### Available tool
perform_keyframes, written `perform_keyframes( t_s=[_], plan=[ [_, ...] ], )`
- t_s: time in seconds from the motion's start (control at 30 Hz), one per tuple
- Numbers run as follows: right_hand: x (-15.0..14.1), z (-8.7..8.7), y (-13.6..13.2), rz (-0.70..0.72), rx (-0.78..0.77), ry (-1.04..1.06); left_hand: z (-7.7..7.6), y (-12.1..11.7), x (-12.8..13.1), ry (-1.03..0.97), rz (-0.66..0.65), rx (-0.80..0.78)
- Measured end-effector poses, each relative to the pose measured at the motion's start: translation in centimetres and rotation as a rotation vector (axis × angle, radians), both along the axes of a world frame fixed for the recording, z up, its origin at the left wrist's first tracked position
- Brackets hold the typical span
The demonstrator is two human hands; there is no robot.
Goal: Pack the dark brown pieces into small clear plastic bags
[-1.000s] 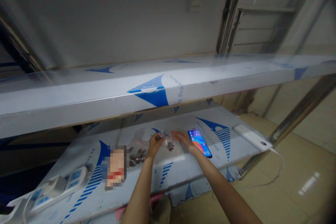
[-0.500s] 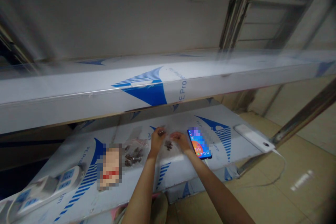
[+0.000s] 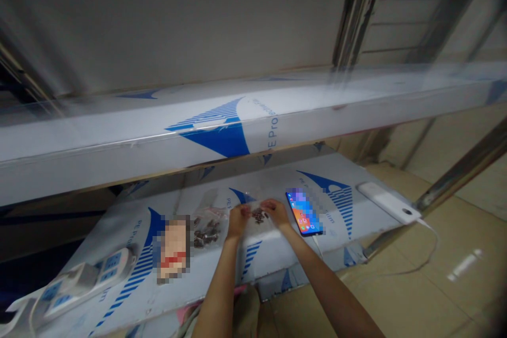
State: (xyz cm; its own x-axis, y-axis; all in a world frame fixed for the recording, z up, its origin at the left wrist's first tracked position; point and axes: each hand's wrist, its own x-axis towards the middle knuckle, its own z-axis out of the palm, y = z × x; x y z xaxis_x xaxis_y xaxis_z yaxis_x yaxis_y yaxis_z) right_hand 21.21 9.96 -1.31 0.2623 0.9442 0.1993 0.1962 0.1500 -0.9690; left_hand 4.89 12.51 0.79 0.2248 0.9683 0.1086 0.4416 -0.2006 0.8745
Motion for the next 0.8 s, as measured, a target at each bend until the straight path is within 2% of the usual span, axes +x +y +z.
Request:
perform_keyframes(
  t_s=[0.2, 0.37, 0.67, 0.8],
  plan=[
    [0.1, 0.1, 0.1, -0.009, 0.004, 0.01, 0.4, -0.2, 0.2, 0.023, 0.021, 0.034],
    [0.0, 0.6, 0.0, -0.044, -0.013, 0.097, 1.4, -0.3, 0.3, 0.112, -0.001, 0.088],
    [-0.5, 3.0, -1.3, 0.119, -0.031, 0.184, 4.0, -1.6, -1.3, 0.305, -0.067, 0.049],
    [-0.6, 3.1, -1.3, 0.123, -0.046, 0.103, 4.7, -2.3, -1.5, 0.401, -0.008, 0.116]
  ],
)
